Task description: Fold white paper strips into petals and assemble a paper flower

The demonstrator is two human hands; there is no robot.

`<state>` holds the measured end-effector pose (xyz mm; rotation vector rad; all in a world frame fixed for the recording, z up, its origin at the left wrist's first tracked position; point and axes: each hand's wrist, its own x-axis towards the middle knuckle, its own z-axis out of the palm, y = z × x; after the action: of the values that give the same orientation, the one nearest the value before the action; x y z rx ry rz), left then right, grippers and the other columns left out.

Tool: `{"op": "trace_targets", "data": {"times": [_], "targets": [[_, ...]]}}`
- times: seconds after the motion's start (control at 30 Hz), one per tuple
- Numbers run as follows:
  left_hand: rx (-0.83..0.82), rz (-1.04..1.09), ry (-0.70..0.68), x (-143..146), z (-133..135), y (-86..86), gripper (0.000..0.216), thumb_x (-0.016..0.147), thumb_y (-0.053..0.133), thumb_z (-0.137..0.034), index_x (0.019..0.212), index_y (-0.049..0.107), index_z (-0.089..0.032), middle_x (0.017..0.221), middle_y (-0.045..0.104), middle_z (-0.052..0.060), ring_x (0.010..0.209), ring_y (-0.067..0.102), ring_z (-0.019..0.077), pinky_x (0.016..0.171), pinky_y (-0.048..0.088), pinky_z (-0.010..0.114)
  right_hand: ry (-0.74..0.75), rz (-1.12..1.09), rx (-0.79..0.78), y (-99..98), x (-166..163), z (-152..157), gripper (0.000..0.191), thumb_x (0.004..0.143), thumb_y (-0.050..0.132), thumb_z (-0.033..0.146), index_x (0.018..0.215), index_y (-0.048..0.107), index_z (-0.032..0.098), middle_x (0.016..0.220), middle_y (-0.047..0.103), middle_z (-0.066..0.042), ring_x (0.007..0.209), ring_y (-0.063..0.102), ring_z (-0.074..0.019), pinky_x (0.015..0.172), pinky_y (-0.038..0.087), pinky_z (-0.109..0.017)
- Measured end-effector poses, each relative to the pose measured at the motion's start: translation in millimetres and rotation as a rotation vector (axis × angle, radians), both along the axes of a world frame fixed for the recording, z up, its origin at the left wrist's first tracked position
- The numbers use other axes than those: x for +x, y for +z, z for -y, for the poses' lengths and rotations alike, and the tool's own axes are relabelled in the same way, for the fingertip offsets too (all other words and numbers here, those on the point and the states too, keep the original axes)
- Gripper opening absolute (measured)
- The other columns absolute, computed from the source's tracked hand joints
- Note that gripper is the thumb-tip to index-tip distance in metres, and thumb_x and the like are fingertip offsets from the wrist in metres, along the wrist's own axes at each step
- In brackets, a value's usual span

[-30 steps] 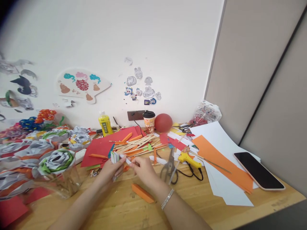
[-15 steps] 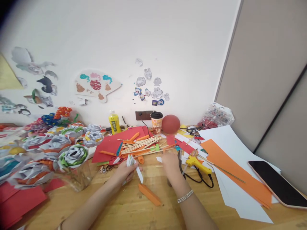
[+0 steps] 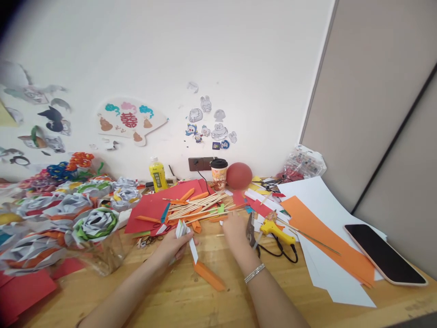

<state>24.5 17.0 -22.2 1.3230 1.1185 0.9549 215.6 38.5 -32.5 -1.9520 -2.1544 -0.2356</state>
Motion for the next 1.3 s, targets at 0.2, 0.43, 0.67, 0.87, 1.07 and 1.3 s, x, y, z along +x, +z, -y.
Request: {"op": "trace_targets", "data": {"times": [0.2, 0.43, 0.67, 0.87, 1.07, 1.3], "targets": [[0.013, 0.004, 0.002, 1.7, 2.2, 5.8, 0.037, 0.058, 0.060, -0.049, 0.067, 0.042, -0.018, 0.052, 0.060, -0.002, 0.024, 0.026, 0.0023, 0.030, 0.013, 0.019, -0.008, -0.113, 0.048, 4.1, 2.8, -1.0, 0.021, 0.079, 0.044, 0.005, 0.086, 0.064, 0.008, 0.091, 0.063, -0.018, 0.091, 0.054, -0.0229, 0.074, 0.039, -0.032], [0.104, -0.006, 0.045, 4.4, 4.8, 11.3, 0.036, 0.062, 0.057, -0.051, 0.059, 0.045, -0.018, 0.034, 0.039, -0.010, 0.027, 0.024, 0.0042, 0.034, 0.016, 0.019, 0.432, -0.805, -0.057, 14.6, -21.5, 21.3, 0.028, 0.090, 0.029, 0.024, 0.081, 0.054, 0.016, 0.064, 0.054, 0.002, 0.056, 0.050, -0.0102, 0.050, 0.036, -0.018], [0.168, -0.055, 0.040, 3.1, 6.1, 13.6, 0.035, 0.062, 0.058, -0.050, 0.055, 0.050, -0.017, 0.033, 0.038, -0.008, 0.030, 0.030, 0.0065, 0.036, 0.020, 0.020, 0.486, -0.679, 0.116, 16.2, -45.2, 37.0, 0.020, 0.086, 0.039, 0.014, 0.081, 0.058, 0.016, 0.075, 0.058, -0.002, 0.069, 0.052, -0.0126, 0.063, 0.039, -0.022], [0.107, 0.100, 0.030, 2.5, 5.0, 9.6, 0.037, 0.067, 0.054, -0.050, 0.055, 0.051, -0.016, 0.028, 0.031, -0.009, 0.029, 0.025, 0.0056, 0.037, 0.021, 0.019, 0.413, -0.194, 0.276, 0.2, -54.9, 34.5, 0.034, 0.086, 0.042, 0.014, 0.120, 0.046, 0.014, 0.088, 0.057, -0.010, 0.079, 0.055, -0.0180, 0.061, 0.043, -0.025], [0.062, 0.103, 0.081, 1.5, 3.0, 9.1, 0.039, 0.065, 0.058, -0.050, 0.052, 0.053, -0.014, 0.027, 0.032, -0.008, 0.027, 0.026, 0.0046, 0.034, 0.020, 0.018, 0.486, 0.005, 0.279, -5.0, -49.8, 31.4, 0.042, 0.086, 0.037, 0.009, 0.128, 0.034, 0.016, 0.091, 0.057, -0.009, 0.076, 0.055, -0.0172, 0.059, 0.044, -0.025], [-0.068, 0.170, 0.214, -9.5, -0.2, 21.4, 0.031, 0.066, 0.054, -0.038, 0.045, 0.048, -0.016, 0.025, 0.028, -0.009, 0.026, 0.026, 0.0040, 0.033, 0.023, 0.016, 0.521, 0.076, 0.362, 2.0, -48.7, 33.7, 0.038, 0.085, 0.039, 0.007, 0.122, 0.040, 0.007, 0.087, 0.058, -0.013, 0.075, 0.055, -0.0204, 0.058, 0.044, -0.029]]}}
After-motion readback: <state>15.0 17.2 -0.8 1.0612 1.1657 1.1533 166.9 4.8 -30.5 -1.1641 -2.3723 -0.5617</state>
